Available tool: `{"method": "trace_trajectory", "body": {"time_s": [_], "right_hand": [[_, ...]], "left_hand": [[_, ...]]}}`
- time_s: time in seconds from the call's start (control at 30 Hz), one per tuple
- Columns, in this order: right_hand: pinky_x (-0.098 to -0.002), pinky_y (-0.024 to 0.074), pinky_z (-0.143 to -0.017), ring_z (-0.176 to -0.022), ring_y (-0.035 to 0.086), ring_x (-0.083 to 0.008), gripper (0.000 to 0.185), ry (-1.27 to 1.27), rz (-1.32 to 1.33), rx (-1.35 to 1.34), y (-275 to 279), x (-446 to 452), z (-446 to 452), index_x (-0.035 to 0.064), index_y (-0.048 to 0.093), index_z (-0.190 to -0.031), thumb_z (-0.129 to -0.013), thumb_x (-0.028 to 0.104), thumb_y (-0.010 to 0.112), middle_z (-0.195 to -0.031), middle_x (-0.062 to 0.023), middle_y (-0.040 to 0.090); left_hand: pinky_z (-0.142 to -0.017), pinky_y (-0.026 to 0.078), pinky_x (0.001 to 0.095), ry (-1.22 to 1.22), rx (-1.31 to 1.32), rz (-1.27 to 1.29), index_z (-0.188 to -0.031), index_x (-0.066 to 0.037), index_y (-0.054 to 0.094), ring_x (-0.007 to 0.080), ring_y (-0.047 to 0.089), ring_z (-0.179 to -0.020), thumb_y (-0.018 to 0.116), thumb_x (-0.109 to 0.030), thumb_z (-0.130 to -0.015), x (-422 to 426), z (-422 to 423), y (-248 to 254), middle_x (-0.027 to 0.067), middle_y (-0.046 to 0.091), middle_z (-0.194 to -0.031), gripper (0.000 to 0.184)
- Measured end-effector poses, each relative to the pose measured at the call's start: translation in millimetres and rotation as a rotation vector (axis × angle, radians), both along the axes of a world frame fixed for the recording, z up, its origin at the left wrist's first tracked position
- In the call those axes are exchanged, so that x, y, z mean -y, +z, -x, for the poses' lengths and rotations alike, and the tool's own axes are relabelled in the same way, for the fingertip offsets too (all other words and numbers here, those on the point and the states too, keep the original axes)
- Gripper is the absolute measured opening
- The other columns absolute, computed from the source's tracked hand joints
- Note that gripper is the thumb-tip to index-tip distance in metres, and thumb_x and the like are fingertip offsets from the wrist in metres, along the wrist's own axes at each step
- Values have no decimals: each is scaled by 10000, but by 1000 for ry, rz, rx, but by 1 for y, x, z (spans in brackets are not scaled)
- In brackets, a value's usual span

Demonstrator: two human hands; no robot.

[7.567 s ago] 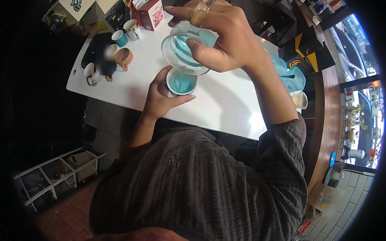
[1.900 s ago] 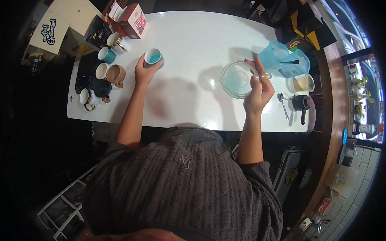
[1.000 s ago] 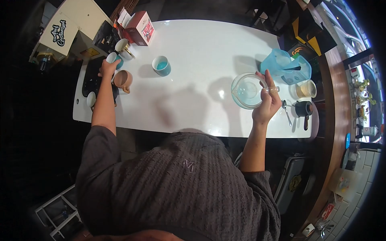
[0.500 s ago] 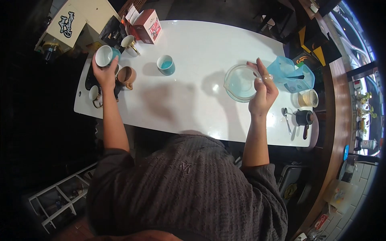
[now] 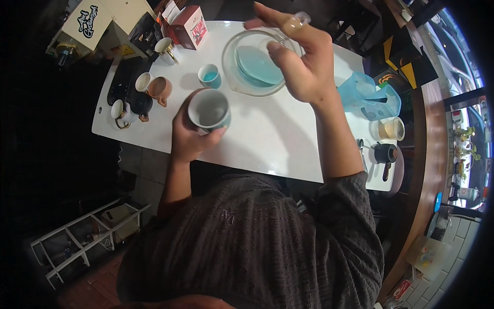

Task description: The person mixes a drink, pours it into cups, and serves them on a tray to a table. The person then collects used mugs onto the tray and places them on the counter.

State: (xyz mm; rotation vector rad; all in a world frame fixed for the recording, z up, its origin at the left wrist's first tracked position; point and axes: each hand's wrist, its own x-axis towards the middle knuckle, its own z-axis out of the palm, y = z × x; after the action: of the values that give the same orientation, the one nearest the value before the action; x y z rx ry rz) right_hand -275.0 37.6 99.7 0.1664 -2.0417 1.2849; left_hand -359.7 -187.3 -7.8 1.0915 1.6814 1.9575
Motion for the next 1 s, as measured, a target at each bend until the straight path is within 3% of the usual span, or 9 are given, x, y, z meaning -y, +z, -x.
{"method": "trace_trajectory", "body": {"time_s": [0.03,0.13,0.33,0.77,0.87,0.97,1.0], "right_hand": [[-343,469,-965,-1057,633,-270,628,2,0,2,6,-1,2,-130,514,-1280,-692,78,441,-1110,-225,658],[-351,489,-934,-990,660,-272,606,107,-388,-78,23,-7,15,-125,550,-1243,-694,125,497,-1053,-214,683],[-359,499,-890,-925,672,-271,615,119,-753,-144,51,1,29,-91,590,-1219,-703,239,533,-993,-176,706],[-366,505,-864,-912,673,-279,608,150,-930,-183,72,23,50,-78,598,-1220,-742,292,529,-935,-160,712],[-352,484,-905,-960,657,-252,521,143,-890,-110,72,26,54,-93,621,-1164,-781,240,507,-1038,-171,698],[-371,520,-777,-789,685,-317,524,241,-789,-386,65,23,66,-142,633,-1080,-714,228,569,-825,-181,708],[-371,519,-778,-784,685,-315,527,224,-780,-384,72,32,61,-147,632,-1078,-715,230,573,-826,-182,708]], "left_hand": [[-909,485,301,2,2,0,-1320,36,435,157,589,-1053,804,-53,-677,-2,-4,0,92,589,-1149,747],[-883,493,292,-38,57,40,-1317,23,441,149,592,-1040,811,-73,-667,-6,-10,0,88,591,-1144,754],[-858,502,290,-48,47,3,-1273,-5,462,153,605,-1017,813,-78,-665,-6,-10,9,80,598,-1119,705],[-817,502,295,-23,13,-11,-1260,-17,486,164,621,-980,836,-98,-656,1,9,8,95,626,-1074,703],[-804,502,290,-12,-37,-30,-1263,-20,490,157,620,-964,845,-102,-653,0,11,8,87,629,-1071,711],[-784,504,283,1,-45,-59,-1259,-20,496,151,617,-953,849,-106,-652,1,13,9,78,631,-1068,708],[-784,506,280,5,-66,-64,-1259,-18,496,150,619,-953,851,-105,-651,1,14,8,81,632,-1063,710]]}}
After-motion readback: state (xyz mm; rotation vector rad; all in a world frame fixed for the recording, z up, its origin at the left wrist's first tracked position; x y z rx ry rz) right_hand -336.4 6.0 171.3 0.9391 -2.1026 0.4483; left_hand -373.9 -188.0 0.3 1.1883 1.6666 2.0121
